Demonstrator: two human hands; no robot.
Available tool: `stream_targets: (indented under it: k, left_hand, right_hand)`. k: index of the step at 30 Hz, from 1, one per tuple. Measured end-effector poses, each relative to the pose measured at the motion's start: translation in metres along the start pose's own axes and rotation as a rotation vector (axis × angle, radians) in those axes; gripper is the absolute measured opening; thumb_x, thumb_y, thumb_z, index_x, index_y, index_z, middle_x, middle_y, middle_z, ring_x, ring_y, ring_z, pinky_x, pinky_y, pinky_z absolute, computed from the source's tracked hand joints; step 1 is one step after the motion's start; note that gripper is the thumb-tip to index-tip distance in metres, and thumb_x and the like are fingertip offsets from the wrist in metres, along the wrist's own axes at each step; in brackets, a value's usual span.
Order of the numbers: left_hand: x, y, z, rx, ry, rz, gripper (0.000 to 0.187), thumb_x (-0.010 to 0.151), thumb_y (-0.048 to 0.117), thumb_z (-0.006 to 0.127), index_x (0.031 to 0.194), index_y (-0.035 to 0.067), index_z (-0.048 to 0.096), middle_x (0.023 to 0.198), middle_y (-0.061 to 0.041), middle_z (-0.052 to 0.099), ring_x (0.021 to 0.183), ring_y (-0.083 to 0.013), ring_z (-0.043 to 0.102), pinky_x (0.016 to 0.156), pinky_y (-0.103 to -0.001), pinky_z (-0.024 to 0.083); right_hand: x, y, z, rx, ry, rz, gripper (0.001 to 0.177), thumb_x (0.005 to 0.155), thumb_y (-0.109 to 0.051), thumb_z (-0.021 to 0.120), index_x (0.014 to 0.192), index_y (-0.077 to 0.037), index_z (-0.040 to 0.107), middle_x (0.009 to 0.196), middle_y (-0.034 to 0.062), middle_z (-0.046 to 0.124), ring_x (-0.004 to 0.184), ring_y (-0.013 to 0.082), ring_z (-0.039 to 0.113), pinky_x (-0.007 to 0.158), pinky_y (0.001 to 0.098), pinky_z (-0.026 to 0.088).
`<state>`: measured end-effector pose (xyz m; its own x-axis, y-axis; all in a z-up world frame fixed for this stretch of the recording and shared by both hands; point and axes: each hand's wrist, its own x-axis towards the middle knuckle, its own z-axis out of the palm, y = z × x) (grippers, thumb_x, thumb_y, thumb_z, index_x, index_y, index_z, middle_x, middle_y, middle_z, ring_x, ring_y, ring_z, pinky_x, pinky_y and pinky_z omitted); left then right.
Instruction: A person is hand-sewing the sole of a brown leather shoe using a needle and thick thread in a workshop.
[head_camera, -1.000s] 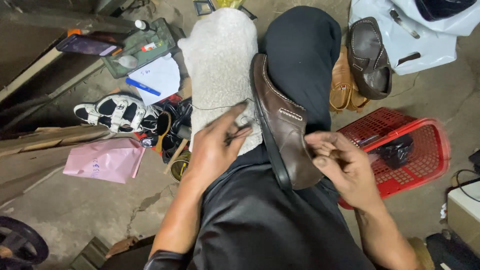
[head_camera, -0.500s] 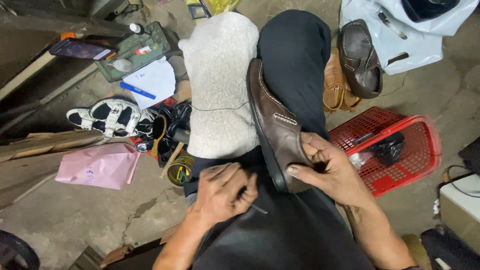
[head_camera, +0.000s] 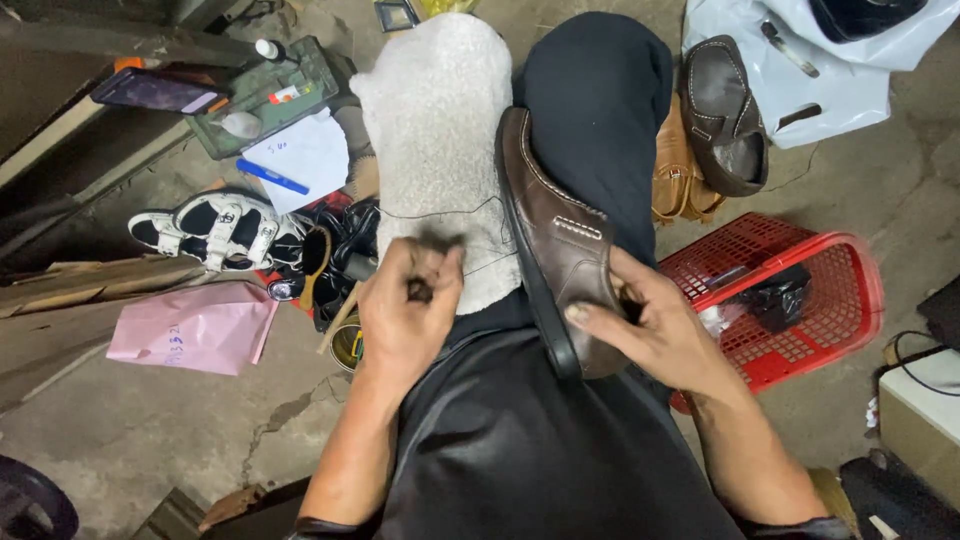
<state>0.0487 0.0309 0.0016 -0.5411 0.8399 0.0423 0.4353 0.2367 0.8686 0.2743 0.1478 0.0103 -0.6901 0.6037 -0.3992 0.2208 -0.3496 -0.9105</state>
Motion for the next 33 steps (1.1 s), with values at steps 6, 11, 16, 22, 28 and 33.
stream_targets:
  k: [6, 11, 16, 22, 28, 33]
  left_hand:
    - [0.010, 0.020, -0.012, 0.071, -0.183, 0.010, 0.010, 0.093, -0.002, 0.065, 0.089, 0.006, 0.060, 0.062, -0.013, 0.061, 0.050, -0.0386, 0.060, 0.045, -0.040, 0.045]
    - [0.012, 0.036, -0.017, 0.171, -0.279, 0.091, 0.014, 0.095, 0.002, 0.059, 0.088, 0.010, 0.069, 0.062, -0.010, 0.058, 0.051, -0.0363, 0.060, 0.047, -0.037, 0.047]
    - [0.011, 0.030, -0.011, 0.061, -0.160, 0.228, 0.028, 0.102, 0.002, 0.055, 0.118, 0.007, 0.077, 0.097, -0.018, 0.076, 0.076, -0.0441, 0.072, 0.061, -0.048, 0.061]
    - [0.001, 0.046, -0.017, -0.423, -0.546, 0.226, 0.020, 0.102, 0.001, 0.062, 0.122, -0.001, 0.065, 0.105, -0.014, 0.075, 0.088, -0.0227, 0.079, 0.082, -0.032, 0.068]
    - [-0.004, 0.024, 0.001, 0.215, -0.306, 0.192, 0.012, 0.098, 0.012, 0.063, 0.107, 0.009, 0.069, 0.059, -0.007, 0.067, 0.051, -0.0282, 0.070, 0.048, -0.040, 0.055]
    - [0.011, 0.032, 0.009, 0.478, -0.132, 0.343, 0.013, 0.101, 0.018, 0.065, 0.107, 0.016, 0.076, 0.079, -0.003, 0.063, 0.070, -0.0277, 0.066, 0.057, -0.039, 0.055]
  right_hand:
    - [0.014, -0.016, 0.008, -0.218, 0.089, 0.084, 0.032, 0.090, -0.020, 0.074, 0.118, -0.003, 0.076, 0.099, 0.0165, 0.081, 0.097, 0.0194, 0.071, 0.077, 0.0439, 0.060]
    - [0.004, 0.034, -0.007, -0.036, 0.147, 0.139, 0.021, 0.091, -0.020, 0.073, 0.102, -0.003, 0.081, 0.085, 0.0117, 0.079, 0.081, 0.0149, 0.066, 0.068, 0.0386, 0.060]
    - [-0.006, 0.069, -0.013, 0.188, 0.234, 0.074, 0.018, 0.092, -0.017, 0.071, 0.089, -0.001, 0.078, 0.069, 0.0093, 0.071, 0.068, 0.0135, 0.068, 0.053, 0.0288, 0.056]
    - [-0.007, 0.049, -0.007, 0.082, 0.205, 0.156, 0.039, 0.097, -0.019, 0.066, 0.062, -0.017, 0.050, 0.063, -0.0140, 0.045, 0.056, 0.0015, 0.041, 0.048, 0.0237, 0.027]
    - [-0.012, 0.100, -0.004, 0.380, 0.375, -0.008, 0.023, 0.092, -0.009, 0.071, 0.070, 0.000, 0.070, 0.053, 0.0121, 0.061, 0.048, 0.0140, 0.060, 0.045, 0.0235, 0.049]
    - [-0.023, 0.125, -0.019, 0.316, 0.390, 0.029, 0.026, 0.093, -0.011, 0.068, 0.069, -0.001, 0.069, 0.054, 0.0130, 0.062, 0.049, 0.0148, 0.063, 0.042, 0.0247, 0.048]
